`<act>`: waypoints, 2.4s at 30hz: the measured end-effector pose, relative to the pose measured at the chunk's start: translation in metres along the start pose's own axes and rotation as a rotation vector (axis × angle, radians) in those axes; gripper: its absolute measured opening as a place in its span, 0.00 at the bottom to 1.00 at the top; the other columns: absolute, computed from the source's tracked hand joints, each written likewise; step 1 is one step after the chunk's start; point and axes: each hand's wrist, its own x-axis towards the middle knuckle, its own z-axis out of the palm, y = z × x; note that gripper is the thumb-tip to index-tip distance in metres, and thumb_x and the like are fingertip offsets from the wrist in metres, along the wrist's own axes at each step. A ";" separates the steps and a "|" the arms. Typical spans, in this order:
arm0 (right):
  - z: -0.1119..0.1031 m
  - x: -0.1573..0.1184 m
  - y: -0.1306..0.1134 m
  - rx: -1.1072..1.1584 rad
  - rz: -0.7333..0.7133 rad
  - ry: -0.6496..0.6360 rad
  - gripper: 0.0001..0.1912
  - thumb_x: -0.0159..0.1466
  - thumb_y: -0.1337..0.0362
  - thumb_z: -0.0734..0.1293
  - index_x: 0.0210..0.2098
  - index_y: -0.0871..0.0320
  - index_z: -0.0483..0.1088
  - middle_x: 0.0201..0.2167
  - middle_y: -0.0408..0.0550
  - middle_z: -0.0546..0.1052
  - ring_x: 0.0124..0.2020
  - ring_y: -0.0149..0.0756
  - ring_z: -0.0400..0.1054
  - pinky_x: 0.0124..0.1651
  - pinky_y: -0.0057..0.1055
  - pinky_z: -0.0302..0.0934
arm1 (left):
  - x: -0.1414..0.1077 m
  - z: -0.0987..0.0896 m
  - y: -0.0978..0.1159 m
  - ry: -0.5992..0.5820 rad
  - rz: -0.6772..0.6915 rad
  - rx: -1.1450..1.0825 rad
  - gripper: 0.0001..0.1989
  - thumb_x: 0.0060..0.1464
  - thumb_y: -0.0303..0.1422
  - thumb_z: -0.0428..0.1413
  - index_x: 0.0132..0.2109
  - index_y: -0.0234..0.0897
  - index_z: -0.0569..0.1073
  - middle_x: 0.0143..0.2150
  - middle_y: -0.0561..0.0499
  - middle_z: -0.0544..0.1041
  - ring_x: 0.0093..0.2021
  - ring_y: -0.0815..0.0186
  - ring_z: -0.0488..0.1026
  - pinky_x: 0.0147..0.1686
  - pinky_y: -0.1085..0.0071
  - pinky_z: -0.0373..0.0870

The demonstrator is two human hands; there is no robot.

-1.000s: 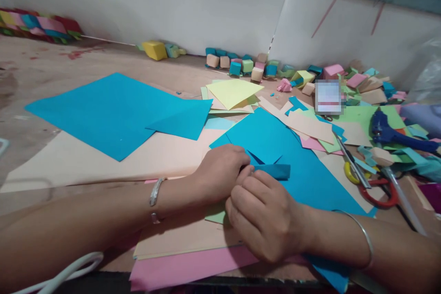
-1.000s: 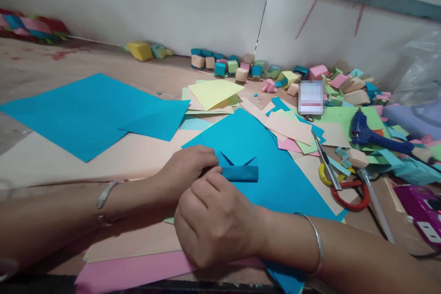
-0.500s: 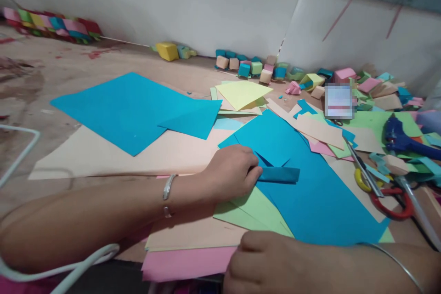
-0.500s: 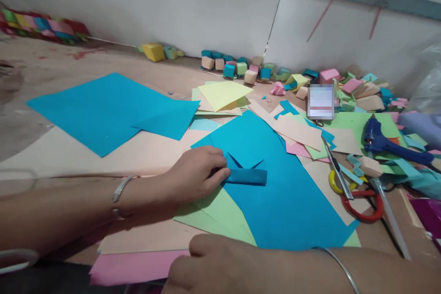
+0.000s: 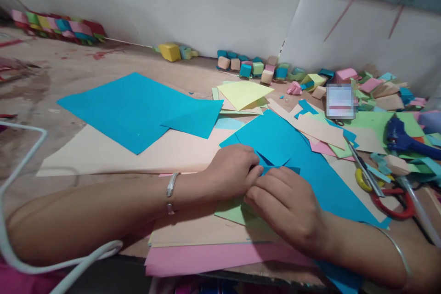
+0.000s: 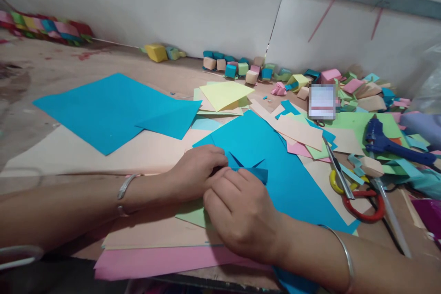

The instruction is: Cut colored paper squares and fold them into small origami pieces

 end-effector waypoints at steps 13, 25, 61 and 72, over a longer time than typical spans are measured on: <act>-0.010 -0.001 0.003 -0.016 -0.067 -0.046 0.14 0.65 0.74 0.60 0.25 0.58 0.69 0.20 0.45 0.67 0.24 0.36 0.57 0.28 0.36 0.49 | -0.003 0.000 0.000 0.002 0.001 0.016 0.15 0.62 0.35 0.50 0.27 0.36 0.72 0.28 0.50 0.71 0.31 0.63 0.66 0.28 0.68 0.56; -0.039 -0.038 0.049 0.278 0.630 -0.275 0.08 0.68 0.64 0.64 0.33 0.57 0.72 0.30 0.44 0.76 0.31 0.32 0.69 0.33 0.28 0.62 | -0.008 0.002 0.000 -0.002 0.039 0.015 0.18 0.64 0.37 0.48 0.28 0.36 0.71 0.28 0.49 0.70 0.32 0.62 0.65 0.30 0.66 0.54; -0.011 -0.050 0.044 -0.131 0.671 -0.290 0.10 0.67 0.58 0.64 0.31 0.56 0.66 0.25 0.43 0.70 0.24 0.35 0.64 0.27 0.31 0.51 | -0.005 0.011 -0.003 0.034 0.001 -0.083 0.09 0.63 0.35 0.51 0.40 0.36 0.73 0.36 0.48 0.76 0.36 0.59 0.70 0.34 0.65 0.63; -0.012 -0.048 0.059 -0.192 0.460 -0.251 0.22 0.65 0.62 0.66 0.57 0.63 0.64 0.51 0.60 0.73 0.51 0.52 0.66 0.51 0.46 0.62 | -0.006 0.010 -0.004 0.100 0.011 -0.089 0.19 0.61 0.33 0.53 0.58 0.31 0.68 0.54 0.39 0.68 0.51 0.52 0.67 0.47 0.56 0.68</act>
